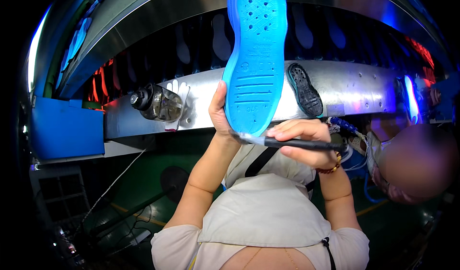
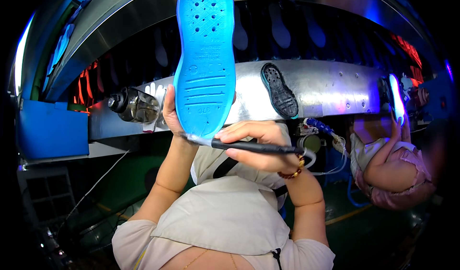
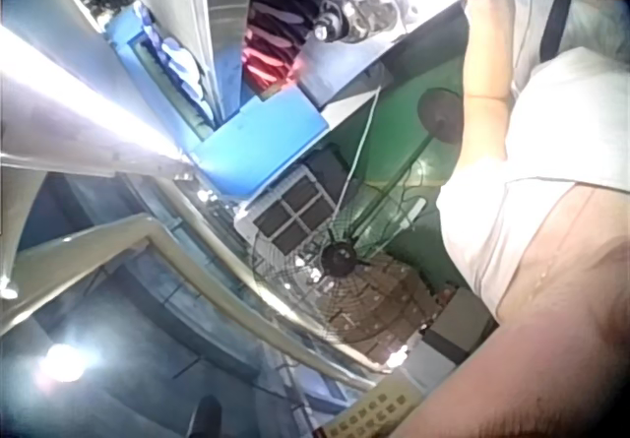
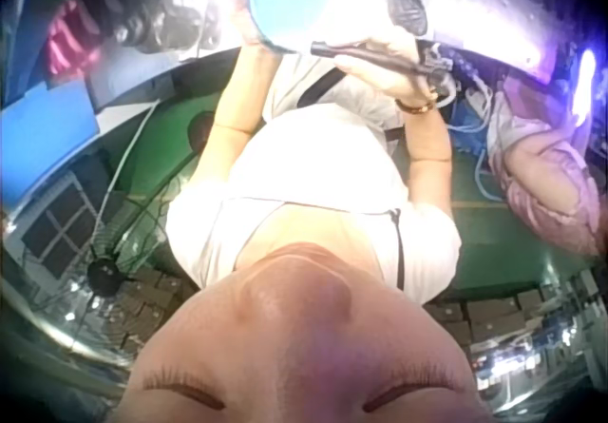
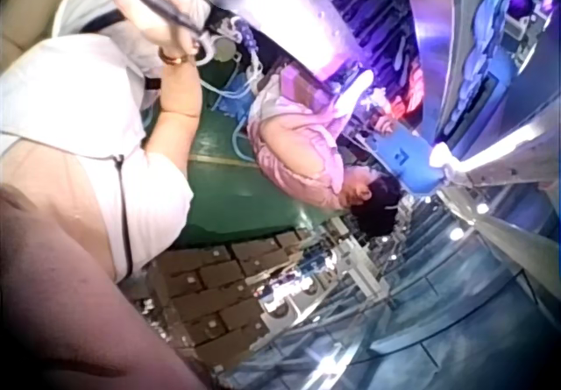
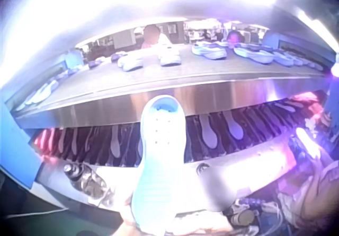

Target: The person applies adhesive to blue shoe insoles using a brush, picking them up from a conveyor belt and placing them back after coating the underside.

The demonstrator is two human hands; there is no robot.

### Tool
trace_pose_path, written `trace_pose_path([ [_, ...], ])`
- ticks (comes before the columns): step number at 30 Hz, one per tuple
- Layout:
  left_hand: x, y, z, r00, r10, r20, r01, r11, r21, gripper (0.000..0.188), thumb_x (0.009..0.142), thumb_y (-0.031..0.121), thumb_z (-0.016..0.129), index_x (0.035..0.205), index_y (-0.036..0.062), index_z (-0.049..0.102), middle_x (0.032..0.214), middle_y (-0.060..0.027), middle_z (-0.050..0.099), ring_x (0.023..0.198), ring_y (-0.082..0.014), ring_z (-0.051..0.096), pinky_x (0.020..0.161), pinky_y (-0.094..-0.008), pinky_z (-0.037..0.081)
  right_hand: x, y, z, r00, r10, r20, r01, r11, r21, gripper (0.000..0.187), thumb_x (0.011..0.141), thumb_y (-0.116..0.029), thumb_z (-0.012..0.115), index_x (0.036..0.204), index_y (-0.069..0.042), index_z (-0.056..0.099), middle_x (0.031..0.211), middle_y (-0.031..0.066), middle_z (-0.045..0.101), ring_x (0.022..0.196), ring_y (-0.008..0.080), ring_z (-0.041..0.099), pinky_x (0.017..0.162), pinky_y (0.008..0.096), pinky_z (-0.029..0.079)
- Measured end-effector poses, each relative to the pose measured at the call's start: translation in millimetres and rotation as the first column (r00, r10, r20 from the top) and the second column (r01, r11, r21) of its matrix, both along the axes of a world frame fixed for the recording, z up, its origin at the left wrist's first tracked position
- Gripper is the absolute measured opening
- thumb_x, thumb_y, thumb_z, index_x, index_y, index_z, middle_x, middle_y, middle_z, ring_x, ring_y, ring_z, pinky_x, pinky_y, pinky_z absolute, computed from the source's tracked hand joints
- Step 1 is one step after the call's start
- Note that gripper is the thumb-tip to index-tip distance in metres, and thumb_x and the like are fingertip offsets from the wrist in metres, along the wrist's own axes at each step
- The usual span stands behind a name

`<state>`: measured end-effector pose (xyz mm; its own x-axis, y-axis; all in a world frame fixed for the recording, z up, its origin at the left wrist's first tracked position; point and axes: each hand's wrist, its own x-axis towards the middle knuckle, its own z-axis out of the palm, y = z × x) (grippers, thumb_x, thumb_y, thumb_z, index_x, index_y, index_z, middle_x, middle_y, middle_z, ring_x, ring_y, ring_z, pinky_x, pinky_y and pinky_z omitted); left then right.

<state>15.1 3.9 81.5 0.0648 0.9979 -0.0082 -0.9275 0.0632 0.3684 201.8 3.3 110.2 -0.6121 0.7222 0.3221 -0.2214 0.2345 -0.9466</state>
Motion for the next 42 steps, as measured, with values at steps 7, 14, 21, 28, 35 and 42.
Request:
trace_pose_path([
  [7,-6.2,3.8,-0.3,0.999,-0.031,0.019,0.031,0.999,-0.017,0.05,0.088,0.036,0.04,0.118,-0.0034,0.044,0.11,-0.0173,0.056,0.097,-0.0263,0.057,0.087,-0.0383,0.044,6.9,26.9,15.2,0.98,0.142,0.141,-0.168,0.966,0.195,0.016,0.07,0.001,0.064,0.085,0.002,0.063,0.089,0.0149,0.065,0.083,0.0205,0.063,0.074,0.0277,0.049],
  [14,-9.3,12.8,3.6,0.979,-0.202,0.028,0.203,0.976,-0.078,0.053,0.088,0.036,0.037,0.122,-0.0045,0.041,0.114,-0.0208,0.053,0.102,-0.0309,0.055,0.091,-0.0416,0.043,7.5,15.5,17.7,0.965,0.177,0.191,-0.203,0.971,0.125,0.018,0.066,0.002,0.065,0.084,0.003,0.063,0.089,0.0168,0.064,0.085,0.0268,0.063,0.078,0.0335,0.049],
  [21,-10.1,8.8,8.1,0.875,-0.482,-0.051,0.446,0.842,-0.305,0.051,0.086,0.032,0.046,0.12,-0.005,0.043,0.11,-0.0223,0.054,0.095,-0.0296,0.058,0.085,-0.0382,0.047,20.3,31.0,16.3,0.938,0.238,0.254,-0.286,0.943,0.171,0.02,0.071,-0.004,0.067,0.091,-0.001,0.064,0.092,0.0143,0.065,0.087,0.0258,0.063,0.077,0.0332,0.05],
  [28,-5.9,0.2,21.7,0.63,-0.728,-0.271,0.528,0.657,-0.538,0.054,0.082,0.033,0.054,0.12,-0.0047,0.043,0.11,-0.0211,0.051,0.095,-0.0263,0.055,0.079,-0.0348,0.047,32.8,44.0,31.3,0.783,0.434,0.446,-0.544,0.826,0.151,0.019,0.072,-0.003,0.065,0.091,-0.001,0.063,0.093,0.0137,0.064,0.089,0.026,0.062,0.076,0.032,0.05],
  [35,-10.1,-1.1,19.4,0.515,-0.759,-0.397,0.522,0.646,-0.557,0.059,0.08,0.037,0.057,0.118,-0.0056,0.044,0.106,-0.0219,0.053,0.093,-0.0248,0.057,0.075,-0.0326,0.049,46.3,44.3,31.6,0.668,0.397,0.63,-0.58,0.808,0.106,0.015,0.073,-0.006,0.063,0.088,-0.004,0.062,0.092,0.0098,0.064,0.083,0.0245,0.062,0.07,0.031,0.049],
  [42,-18.4,-2.3,23.8,0.402,-0.722,-0.563,0.443,0.691,-0.57,0.063,0.076,0.04,0.059,0.117,-0.0068,0.046,0.108,-0.0235,0.052,0.093,-0.026,0.056,0.078,-0.0336,0.047,56.7,53.8,7.2,0.744,0.311,0.592,-0.503,0.844,0.189,0.018,0.073,-0.005,0.063,0.09,-0.002,0.063,0.089,0.011,0.065,0.083,0.0237,0.062,0.071,0.031,0.049],
])
